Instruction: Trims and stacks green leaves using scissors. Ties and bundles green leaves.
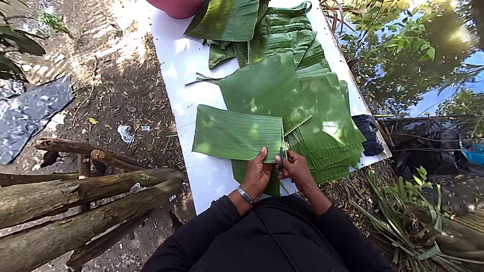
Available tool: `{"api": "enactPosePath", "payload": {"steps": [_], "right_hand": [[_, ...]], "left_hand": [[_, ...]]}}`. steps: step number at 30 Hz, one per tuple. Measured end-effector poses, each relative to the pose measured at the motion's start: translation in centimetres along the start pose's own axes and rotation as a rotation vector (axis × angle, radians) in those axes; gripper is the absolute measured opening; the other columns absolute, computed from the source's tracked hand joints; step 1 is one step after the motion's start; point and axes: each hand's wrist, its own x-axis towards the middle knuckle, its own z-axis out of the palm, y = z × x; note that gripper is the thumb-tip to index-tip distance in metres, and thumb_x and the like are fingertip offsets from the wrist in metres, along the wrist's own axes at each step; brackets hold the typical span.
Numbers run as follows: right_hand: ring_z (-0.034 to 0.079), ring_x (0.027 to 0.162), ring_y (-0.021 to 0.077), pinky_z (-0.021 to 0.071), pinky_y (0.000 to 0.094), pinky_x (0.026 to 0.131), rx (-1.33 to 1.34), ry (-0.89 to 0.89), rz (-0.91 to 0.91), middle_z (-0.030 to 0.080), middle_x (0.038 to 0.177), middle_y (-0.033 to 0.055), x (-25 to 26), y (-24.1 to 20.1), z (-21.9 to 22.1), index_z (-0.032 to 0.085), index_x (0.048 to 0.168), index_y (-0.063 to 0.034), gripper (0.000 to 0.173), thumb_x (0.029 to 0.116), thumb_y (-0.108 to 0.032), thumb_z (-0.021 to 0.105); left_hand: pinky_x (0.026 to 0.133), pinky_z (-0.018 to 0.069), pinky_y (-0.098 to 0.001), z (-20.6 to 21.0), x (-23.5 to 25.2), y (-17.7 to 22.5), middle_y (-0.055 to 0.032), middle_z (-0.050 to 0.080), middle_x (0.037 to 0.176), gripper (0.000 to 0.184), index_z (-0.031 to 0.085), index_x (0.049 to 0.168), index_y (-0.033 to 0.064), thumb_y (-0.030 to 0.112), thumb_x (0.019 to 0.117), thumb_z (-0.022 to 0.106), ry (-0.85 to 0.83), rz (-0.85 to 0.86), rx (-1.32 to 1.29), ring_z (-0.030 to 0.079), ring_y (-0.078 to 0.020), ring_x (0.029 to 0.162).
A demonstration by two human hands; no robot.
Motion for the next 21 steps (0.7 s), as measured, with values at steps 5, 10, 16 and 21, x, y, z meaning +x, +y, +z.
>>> {"api": "enactPosePath", "payload": {"steps": [5,10,16,21], "right_hand": [[0.063,0.056,0.0153,0.0588,0.0332,0.053,0.027,0.015,-0.043,0.067,0.077,0.0072,0.01,0.2,0.21,0.063,0.107,0.0007,0.023,0.096,-0.018,0.072],[0.065,0.057,0.016,0.0581,0.0318,0.051,0.035,0.033,-0.072,0.07,0.078,0.0084,-0.32,0.38,0.51,0.063,0.104,0.0013,0.019,0.096,-0.014,0.072],[0.066,0.057,0.0163,0.0588,0.032,0.051,-0.002,0.023,-0.054,0.07,0.076,0.008,-0.14,0.23,0.26,0.064,0.101,0.0008,0.019,0.0954,-0.015,0.073],[0.058,0.052,0.0121,0.0554,0.03,0.05,-0.006,0.041,-0.043,0.066,0.075,0.0056,0.47,-0.37,0.0,0.065,0.104,0.0002,0.023,0.0956,-0.019,0.073]], "left_hand": [[0.084,0.0601,-0.0399,-0.04,-0.09,-0.11,-0.0206,0.068,0.109,0.03,0.05,0.132,-0.0019,0.016,0.1075,0.052,-0.004,0.022,0.019,0.071,-0.027,0.093],[0.081,0.0604,-0.0389,-0.01,-0.08,-0.1,-0.0203,0.068,0.106,0.03,0.051,0.131,-0.002,0.016,0.1076,0.051,0.012,0.02,0.036,0.071,-0.0261,0.089],[0.081,0.0605,-0.0387,-0.24,-0.07,-0.05,-0.0198,0.069,0.105,0.029,0.051,0.13,-0.0018,0.017,0.1076,0.052,0.02,0.02,0.053,0.071,-0.0257,0.088],[0.088,0.0596,-0.0425,-0.86,-0.57,-0.21,-0.0211,0.068,0.113,0.032,0.049,0.134,-0.0018,0.014,0.1069,0.053,-0.006,-0.002,0.043,0.071,-0.0289,0.098]]}}
